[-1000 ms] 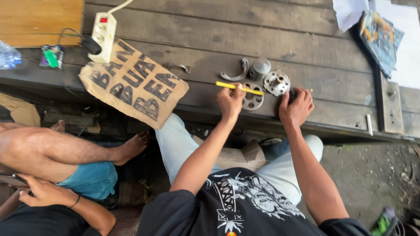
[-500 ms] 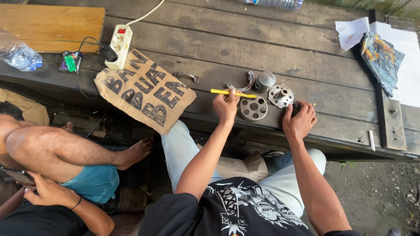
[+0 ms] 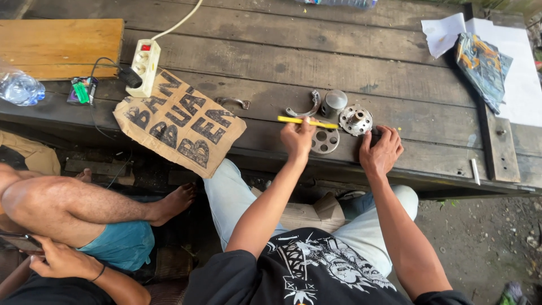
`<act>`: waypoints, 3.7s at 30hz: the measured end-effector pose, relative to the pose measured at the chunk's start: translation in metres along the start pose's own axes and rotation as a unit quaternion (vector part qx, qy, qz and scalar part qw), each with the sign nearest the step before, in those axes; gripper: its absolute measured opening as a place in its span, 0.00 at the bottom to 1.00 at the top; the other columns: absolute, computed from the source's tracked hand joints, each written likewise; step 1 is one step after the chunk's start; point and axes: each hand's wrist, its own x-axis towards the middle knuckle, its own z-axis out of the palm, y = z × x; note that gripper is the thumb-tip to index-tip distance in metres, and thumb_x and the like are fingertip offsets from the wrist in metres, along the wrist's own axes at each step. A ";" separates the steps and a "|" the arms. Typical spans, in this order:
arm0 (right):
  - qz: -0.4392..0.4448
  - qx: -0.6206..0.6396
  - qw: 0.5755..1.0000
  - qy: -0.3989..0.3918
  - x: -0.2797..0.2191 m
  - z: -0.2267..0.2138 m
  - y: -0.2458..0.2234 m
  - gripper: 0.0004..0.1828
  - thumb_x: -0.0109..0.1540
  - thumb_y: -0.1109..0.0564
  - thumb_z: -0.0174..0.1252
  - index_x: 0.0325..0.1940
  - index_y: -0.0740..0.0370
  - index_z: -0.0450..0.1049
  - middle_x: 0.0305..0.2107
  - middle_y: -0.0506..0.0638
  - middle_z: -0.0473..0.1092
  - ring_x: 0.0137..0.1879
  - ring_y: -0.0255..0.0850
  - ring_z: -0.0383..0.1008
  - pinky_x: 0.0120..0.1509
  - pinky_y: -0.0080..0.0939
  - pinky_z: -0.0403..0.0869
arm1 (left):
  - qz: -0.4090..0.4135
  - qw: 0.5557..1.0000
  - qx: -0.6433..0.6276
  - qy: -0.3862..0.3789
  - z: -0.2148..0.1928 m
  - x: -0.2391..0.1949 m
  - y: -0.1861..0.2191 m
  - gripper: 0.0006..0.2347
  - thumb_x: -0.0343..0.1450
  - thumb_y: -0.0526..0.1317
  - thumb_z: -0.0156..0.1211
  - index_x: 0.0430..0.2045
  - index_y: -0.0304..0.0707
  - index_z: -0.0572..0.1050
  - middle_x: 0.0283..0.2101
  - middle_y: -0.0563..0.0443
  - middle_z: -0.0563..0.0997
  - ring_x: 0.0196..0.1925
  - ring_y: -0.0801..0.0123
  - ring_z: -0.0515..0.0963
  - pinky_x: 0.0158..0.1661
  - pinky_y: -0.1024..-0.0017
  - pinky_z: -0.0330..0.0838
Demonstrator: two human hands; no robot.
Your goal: The person sits on the ground and uses a yellow brush to scrub the inside of a metal cylinder with holes. They then scrub the outside of a smaller metal cylinder. The person is cleaning various metal parts on a wooden table.
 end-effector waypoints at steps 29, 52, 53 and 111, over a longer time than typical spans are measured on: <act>-0.008 0.003 1.000 0.003 0.001 -0.003 -0.003 0.17 0.65 0.47 0.63 0.53 0.54 0.72 0.51 0.49 0.67 0.65 0.49 0.66 0.65 0.51 0.59 | 0.029 0.998 0.023 -0.047 -0.011 -0.026 0.008 0.07 0.75 0.31 0.58 0.39 0.19 0.76 0.40 0.22 0.82 0.41 0.37 0.84 0.42 0.49 0.84; -0.014 0.009 1.000 0.010 0.001 -0.002 -0.001 0.16 0.66 0.49 0.63 0.53 0.57 0.71 0.51 0.50 0.68 0.65 0.50 0.66 0.64 0.50 0.59 | 0.035 0.999 -0.004 -0.008 -0.023 -0.001 0.005 0.08 0.76 0.33 0.58 0.41 0.21 0.76 0.42 0.23 0.82 0.42 0.41 0.84 0.42 0.52 0.83; -0.016 0.004 1.000 0.013 0.001 -0.002 -0.001 0.16 0.66 0.48 0.63 0.53 0.57 0.71 0.51 0.50 0.68 0.65 0.50 0.66 0.64 0.50 0.59 | 0.033 0.999 -0.019 -0.006 -0.027 -0.002 0.010 0.08 0.76 0.33 0.58 0.40 0.21 0.76 0.42 0.22 0.82 0.42 0.38 0.84 0.43 0.48 0.83; 0.004 0.030 0.999 -0.028 0.009 -0.028 -0.026 0.14 0.66 0.50 0.58 0.51 0.59 0.71 0.52 0.52 0.67 0.62 0.53 0.64 0.63 0.56 0.59 | 0.040 0.997 -0.023 -0.058 -0.032 -0.068 0.001 0.06 0.75 0.32 0.57 0.38 0.23 0.77 0.41 0.31 0.85 0.45 0.49 0.87 0.51 0.51 0.84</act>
